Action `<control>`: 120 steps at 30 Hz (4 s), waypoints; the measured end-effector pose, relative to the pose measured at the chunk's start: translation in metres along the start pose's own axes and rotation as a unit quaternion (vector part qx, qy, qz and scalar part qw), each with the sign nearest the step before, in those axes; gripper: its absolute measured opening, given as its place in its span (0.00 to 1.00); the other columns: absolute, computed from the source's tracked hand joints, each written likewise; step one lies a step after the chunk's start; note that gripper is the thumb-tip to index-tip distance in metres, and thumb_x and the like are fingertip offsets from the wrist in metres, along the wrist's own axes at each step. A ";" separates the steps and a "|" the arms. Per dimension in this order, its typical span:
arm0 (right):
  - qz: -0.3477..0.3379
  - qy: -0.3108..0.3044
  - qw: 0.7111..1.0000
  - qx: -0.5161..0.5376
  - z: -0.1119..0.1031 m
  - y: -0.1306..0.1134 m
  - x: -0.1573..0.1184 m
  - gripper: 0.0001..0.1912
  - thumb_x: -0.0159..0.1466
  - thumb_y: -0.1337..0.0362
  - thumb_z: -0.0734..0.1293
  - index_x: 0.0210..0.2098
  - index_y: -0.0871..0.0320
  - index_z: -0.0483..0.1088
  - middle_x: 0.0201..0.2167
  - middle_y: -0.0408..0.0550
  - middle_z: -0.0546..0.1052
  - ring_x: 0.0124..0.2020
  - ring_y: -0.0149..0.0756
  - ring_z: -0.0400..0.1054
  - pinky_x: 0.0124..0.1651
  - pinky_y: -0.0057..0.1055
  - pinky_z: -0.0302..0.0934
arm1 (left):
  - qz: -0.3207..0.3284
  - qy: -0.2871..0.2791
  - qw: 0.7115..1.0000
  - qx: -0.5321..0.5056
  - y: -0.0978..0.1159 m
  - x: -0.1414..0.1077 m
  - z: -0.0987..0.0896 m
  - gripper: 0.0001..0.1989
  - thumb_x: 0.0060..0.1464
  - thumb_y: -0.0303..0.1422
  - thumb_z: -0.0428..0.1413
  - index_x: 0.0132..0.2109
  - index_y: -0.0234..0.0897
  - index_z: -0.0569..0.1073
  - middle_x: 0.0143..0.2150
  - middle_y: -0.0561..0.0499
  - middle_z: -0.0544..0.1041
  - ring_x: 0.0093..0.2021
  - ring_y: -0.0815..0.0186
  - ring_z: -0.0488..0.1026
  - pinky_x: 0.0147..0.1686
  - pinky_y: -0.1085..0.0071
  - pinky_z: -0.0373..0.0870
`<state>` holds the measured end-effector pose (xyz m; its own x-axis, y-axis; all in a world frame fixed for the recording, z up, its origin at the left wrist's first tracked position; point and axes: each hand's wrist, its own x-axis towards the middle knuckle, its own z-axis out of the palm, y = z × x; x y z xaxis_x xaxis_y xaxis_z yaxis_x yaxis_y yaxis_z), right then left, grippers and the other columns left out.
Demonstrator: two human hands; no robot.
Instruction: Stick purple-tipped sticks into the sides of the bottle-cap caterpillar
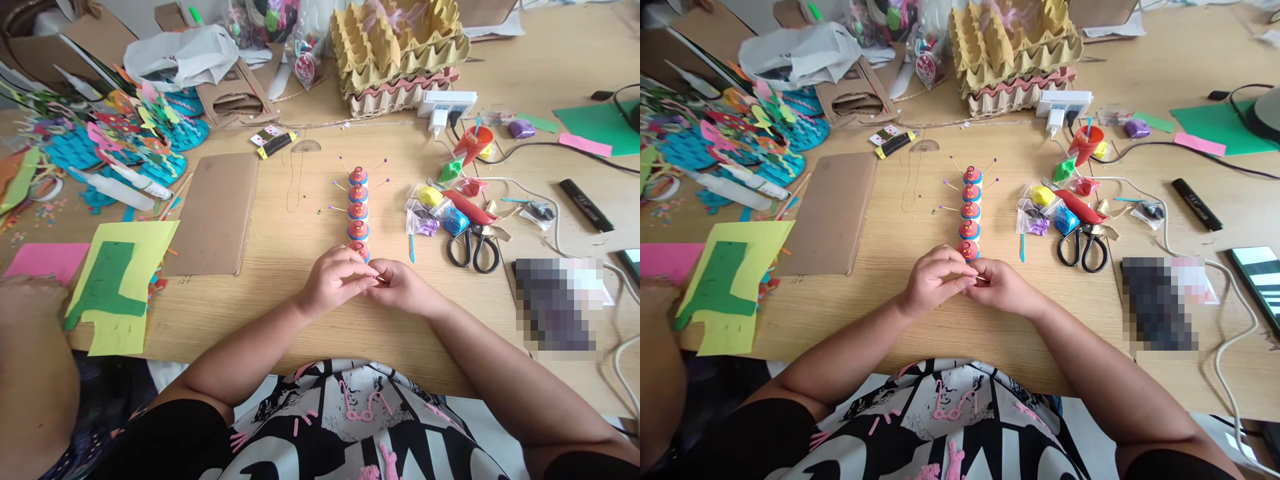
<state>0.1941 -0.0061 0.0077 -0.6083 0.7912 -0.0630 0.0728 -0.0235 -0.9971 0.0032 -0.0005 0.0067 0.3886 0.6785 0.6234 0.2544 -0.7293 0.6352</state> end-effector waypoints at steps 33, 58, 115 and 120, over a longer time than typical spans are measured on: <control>0.140 -0.004 0.949 0.283 -0.017 -0.004 -0.001 0.15 0.58 0.55 0.73 0.37 0.61 0.77 0.30 0.48 0.75 0.26 0.28 0.61 0.23 0.25 0.43 | -0.228 0.120 0.943 -0.208 -0.004 0.001 -0.003 0.13 0.61 0.42 0.63 0.35 0.37 0.77 0.33 0.51 0.78 0.35 0.68 0.74 0.37 0.70 0.71; 0.056 0.052 0.992 0.102 -0.015 -0.001 -0.003 0.18 0.62 0.49 0.72 0.30 0.59 0.75 0.26 0.43 0.72 0.26 0.28 0.55 0.31 0.30 0.48 | -0.203 0.086 0.954 -0.204 -0.003 0.001 -0.001 0.08 0.61 0.38 0.63 0.38 0.39 0.82 0.38 0.48 0.82 0.39 0.68 0.79 0.40 0.71 0.73; 0.056 0.059 0.991 0.107 -0.014 -0.002 -0.002 0.13 0.61 0.57 0.70 0.26 0.59 0.74 0.20 0.39 0.65 0.23 0.26 0.52 0.26 0.28 0.44 | -0.279 0.052 0.928 -0.243 -0.002 0.003 -0.001 0.11 0.57 0.40 0.66 0.33 0.37 0.81 0.33 0.50 0.82 0.35 0.68 0.76 0.38 0.71 0.72; 0.054 0.058 0.991 0.111 -0.015 -0.003 -0.003 0.13 0.61 0.57 0.70 0.26 0.59 0.74 0.18 0.37 0.61 0.22 0.26 0.50 0.26 0.28 0.42 | -0.315 0.053 0.906 -0.279 -0.006 0.000 -0.001 0.17 0.62 0.47 0.60 0.40 0.38 0.84 0.38 0.47 0.84 0.41 0.65 0.79 0.42 0.68 0.74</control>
<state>0.2070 0.0008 0.0119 -0.5100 0.8416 -0.1780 -0.0503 -0.2357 -0.9705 0.0007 0.0041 0.0034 0.2270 0.9707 0.0792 -0.1030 -0.0570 0.9930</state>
